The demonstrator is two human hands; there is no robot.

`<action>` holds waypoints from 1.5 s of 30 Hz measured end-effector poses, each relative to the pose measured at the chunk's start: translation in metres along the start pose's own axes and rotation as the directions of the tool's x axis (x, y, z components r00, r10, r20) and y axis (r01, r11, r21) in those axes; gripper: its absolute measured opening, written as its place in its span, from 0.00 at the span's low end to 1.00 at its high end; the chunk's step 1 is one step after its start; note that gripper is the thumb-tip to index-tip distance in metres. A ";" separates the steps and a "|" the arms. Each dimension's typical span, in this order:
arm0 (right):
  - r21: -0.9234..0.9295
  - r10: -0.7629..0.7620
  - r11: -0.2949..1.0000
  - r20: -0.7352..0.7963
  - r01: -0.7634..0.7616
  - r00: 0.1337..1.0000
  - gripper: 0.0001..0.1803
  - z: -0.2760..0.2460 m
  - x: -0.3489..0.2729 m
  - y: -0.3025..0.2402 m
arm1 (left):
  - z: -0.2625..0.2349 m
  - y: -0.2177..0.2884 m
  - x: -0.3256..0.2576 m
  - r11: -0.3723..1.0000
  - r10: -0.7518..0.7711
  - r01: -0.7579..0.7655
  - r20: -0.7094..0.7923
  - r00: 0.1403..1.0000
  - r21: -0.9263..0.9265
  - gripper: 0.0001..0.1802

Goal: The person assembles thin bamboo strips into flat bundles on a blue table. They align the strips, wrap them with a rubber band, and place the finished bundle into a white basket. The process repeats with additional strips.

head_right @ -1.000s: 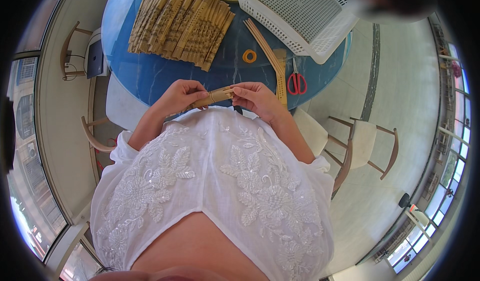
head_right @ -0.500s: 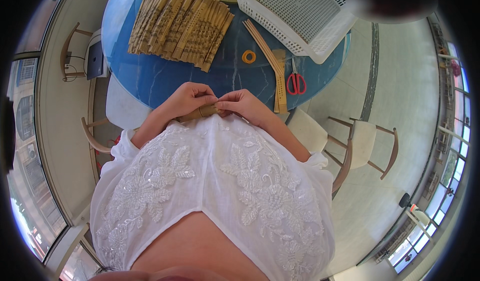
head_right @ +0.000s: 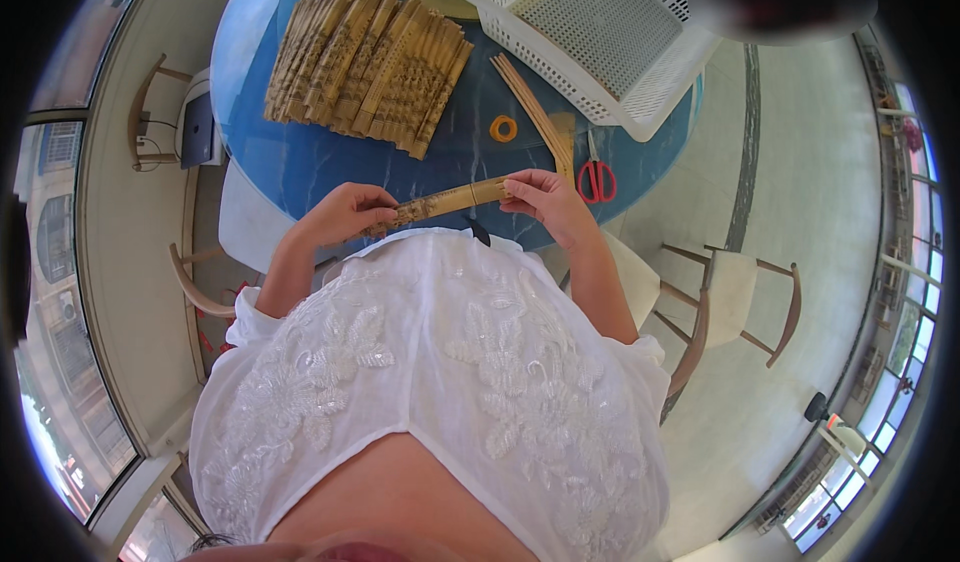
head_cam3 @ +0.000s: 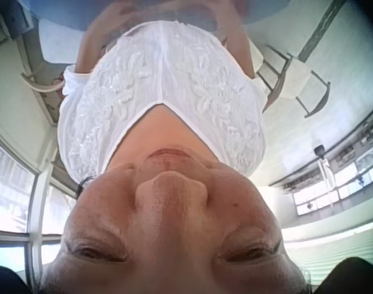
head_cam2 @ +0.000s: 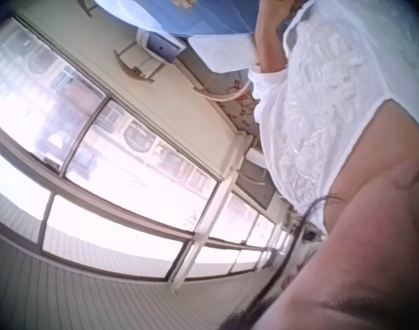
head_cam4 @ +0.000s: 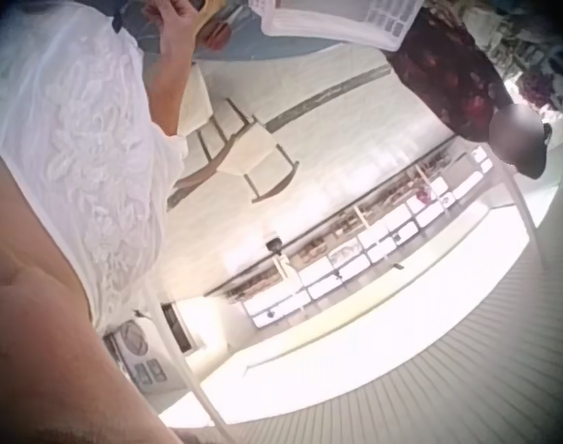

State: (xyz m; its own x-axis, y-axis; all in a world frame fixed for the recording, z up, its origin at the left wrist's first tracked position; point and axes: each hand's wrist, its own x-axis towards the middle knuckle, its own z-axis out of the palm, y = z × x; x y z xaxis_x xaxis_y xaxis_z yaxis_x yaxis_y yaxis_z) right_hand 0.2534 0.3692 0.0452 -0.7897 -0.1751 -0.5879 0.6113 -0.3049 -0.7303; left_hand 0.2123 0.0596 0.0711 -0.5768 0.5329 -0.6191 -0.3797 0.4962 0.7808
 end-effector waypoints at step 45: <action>-0.905 -0.630 0.400 -0.385 -0.143 0.675 0.23 -0.156 0.104 0.086 | -0.083 -0.088 0.114 0.521 -0.193 -0.543 -0.711 0.676 -0.658 0.22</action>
State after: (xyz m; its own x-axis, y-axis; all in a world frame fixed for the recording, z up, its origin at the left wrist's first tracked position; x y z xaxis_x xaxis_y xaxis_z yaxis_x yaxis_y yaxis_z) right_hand 0.2312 0.4708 -0.1329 -0.8982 0.4339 -0.0707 0.4039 0.7507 -0.5228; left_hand 0.1203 0.0197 -0.0609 -0.8308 -0.2231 -0.5099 -0.3607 -0.4819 0.7985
